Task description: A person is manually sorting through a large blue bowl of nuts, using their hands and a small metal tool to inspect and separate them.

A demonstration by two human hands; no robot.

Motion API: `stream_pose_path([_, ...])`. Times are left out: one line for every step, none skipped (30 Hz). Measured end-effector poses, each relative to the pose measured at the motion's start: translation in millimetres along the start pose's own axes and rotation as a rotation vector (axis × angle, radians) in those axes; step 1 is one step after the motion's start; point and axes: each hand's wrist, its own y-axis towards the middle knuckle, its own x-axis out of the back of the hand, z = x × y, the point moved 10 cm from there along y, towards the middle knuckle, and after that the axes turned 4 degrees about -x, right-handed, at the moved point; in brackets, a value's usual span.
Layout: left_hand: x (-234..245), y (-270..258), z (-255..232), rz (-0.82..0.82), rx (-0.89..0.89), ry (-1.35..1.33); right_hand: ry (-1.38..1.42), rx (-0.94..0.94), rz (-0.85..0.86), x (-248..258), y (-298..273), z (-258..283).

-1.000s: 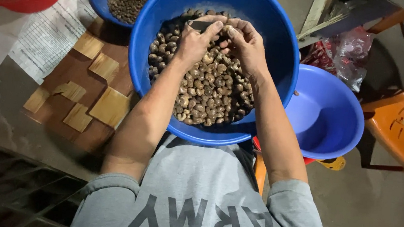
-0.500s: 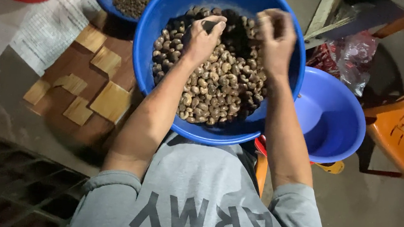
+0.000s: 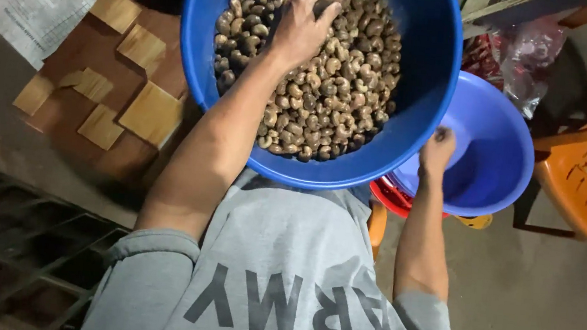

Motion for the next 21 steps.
stream_pose_path([-3.7,-0.7,3.5,0.028,0.020,-0.015,-0.023,-0.065,0.089,-10.2,-12.1,-19.2])
stream_pose_path([-9.1,0.6,5.3,0.058,0.034,-0.031,-0.043,-0.129,0.173,-18.8,-24.1,-38.4])
stream_pose_path([-10.6,0.5,9.6,0.058,0.033,-0.029,-0.041,-0.128,0.175,-15.9,-26.4,-29.7])
stream_pose_path([-14.1,0.1,14.4,0.065,0.047,-0.029,-0.089,-0.205,0.256,-18.9,-33.7,-30.4])
stream_pose_path([-17.7,-0.1,18.9,0.073,0.061,-0.030,-0.137,-0.281,0.338,-21.0,-42.1,-31.0])
stream_pose_path([-16.8,-0.3,16.5,0.076,0.054,-0.029,-0.132,-0.282,0.333,-17.5,-31.2,-35.1])
stream_pose_path([-18.7,-1.3,17.9,0.105,0.090,-0.069,-0.156,-0.174,0.291,-11.3,-17.8,-28.7])
stream_pose_path([-19.5,-3.0,19.6,0.132,0.128,-0.107,-0.180,-0.065,0.251,-5.6,-5.6,-21.5])
stream_pose_path([-18.9,-2.3,16.8,0.133,0.123,-0.106,-0.176,-0.065,0.248,3.1,-3.8,11.3])
stream_pose_path([-16.7,-2.4,14.9,0.124,0.117,-0.099,-0.104,0.078,0.164,18.8,-1.3,59.3])
stream_pose_path([-14.4,-2.5,13.2,0.116,0.112,-0.092,-0.030,0.220,0.080,35.6,-1.7,106.5])
stream_pose_path([-13.8,-2.2,12.3,0.117,0.109,-0.091,-0.028,0.220,0.079,40.0,-1.9,139.2])
stream_pose_path([-9.2,-0.9,8.5,0.079,0.074,-0.064,0.065,0.405,0.033,51.1,-8.5,189.2])
stream_pose_path([-5.6,0.3,5.0,0.043,0.039,-0.040,0.155,0.589,-0.012,63.9,-18.1,236.7])
stream_pose_path([-7.4,0.6,9.7,0.045,0.038,-0.040,0.155,0.588,-0.014,60.2,-24.0,263.6])
stream_pose_path([-6.6,2.0,8.8,0.020,-0.014,-0.028,0.143,0.732,-0.015,57.6,-39.8,301.2])
stream_pose_path([-5.9,3.0,7.2,-0.005,-0.065,-0.016,0.129,0.875,-0.013,55.2,-56.8,337.5])
stream_pose_path([-0.8,1.1,-1.8,-0.001,-0.077,-0.018,0.130,0.875,-0.026,46.9,-62.6,353.0])
stream_pose_path([8.0,-0.7,-12.9,-0.034,-0.104,-0.013,0.022,0.899,0.107,22.1,-70.3,370.8])
stream_pose_path([16.5,0.6,-25.6,-0.067,-0.138,-0.009,-0.086,0.922,0.232,-1.2,-77.3,387.8])
stream_pose_path([17.4,-1.4,-28.3,-0.064,-0.157,-0.012,-0.085,0.924,0.213,-21.4,-74.0,385.0])
